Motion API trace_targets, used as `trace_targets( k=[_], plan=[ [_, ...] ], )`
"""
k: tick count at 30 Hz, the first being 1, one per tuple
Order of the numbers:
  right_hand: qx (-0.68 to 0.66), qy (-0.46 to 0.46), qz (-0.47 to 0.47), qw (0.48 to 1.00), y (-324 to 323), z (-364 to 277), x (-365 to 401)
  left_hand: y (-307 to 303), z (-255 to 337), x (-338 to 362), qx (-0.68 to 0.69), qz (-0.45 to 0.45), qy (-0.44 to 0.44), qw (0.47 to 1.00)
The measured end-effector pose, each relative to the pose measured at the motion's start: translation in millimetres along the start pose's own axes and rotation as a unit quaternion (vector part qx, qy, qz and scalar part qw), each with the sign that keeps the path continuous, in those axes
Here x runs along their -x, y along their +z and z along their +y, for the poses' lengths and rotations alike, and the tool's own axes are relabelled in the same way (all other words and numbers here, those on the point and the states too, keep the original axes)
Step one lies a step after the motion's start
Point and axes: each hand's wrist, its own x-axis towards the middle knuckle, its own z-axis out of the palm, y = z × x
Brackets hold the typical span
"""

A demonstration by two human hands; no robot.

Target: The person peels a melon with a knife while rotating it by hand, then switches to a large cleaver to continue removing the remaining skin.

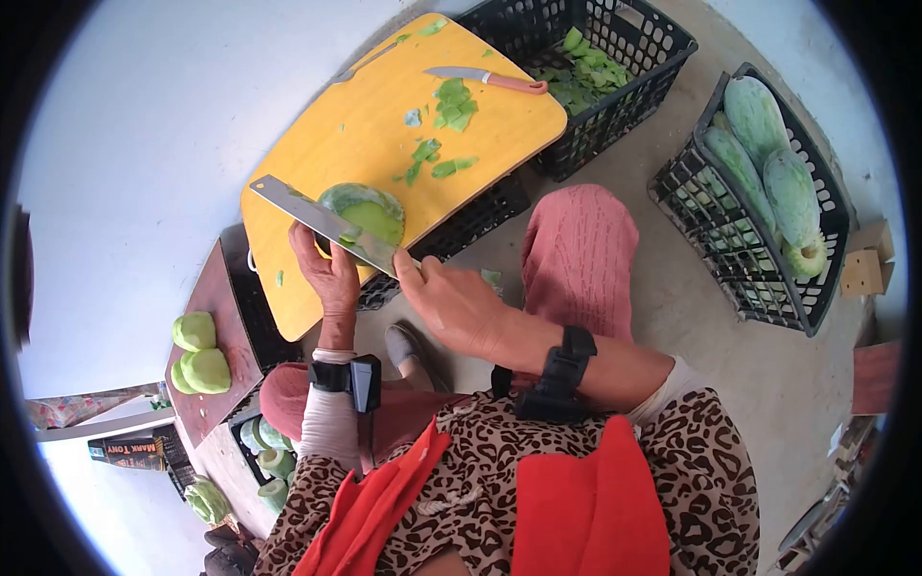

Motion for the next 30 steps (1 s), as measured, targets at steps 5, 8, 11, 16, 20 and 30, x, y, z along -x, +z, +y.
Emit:
trace_targets(
  k=[5, 8, 11, 16, 20, 30],
  plan=[
    [0.021, 0.023, -0.044, 0.999, -10, -10, 4, 4, -7, 2, -0.024, -0.001, 0.011, 1.0],
    [0.026, 0.019, -0.037, 0.999, -11, -15, -13, 6, -11, 4, -0.026, 0.004, 0.035, 0.999],
    [0.087, 0.014, -0.037, 0.995, -2, -15, -33, 9, -15, 5, -0.018, 0.015, 0.034, 0.999],
    [0.108, 0.001, 0.009, 0.994, -1, -14, -28, 7, -15, 6, -0.027, -0.006, 0.037, 0.999],
    [0.144, 0.004, 0.01, 0.99, 2, -17, -29, 9, -13, 6, -0.01, 0.003, 0.049, 0.999],
    [0.157, -0.013, 0.014, 0.987, -13, -13, -40, 10, -20, 0, -0.03, 0.012, 0.039, 0.999]
  ],
)
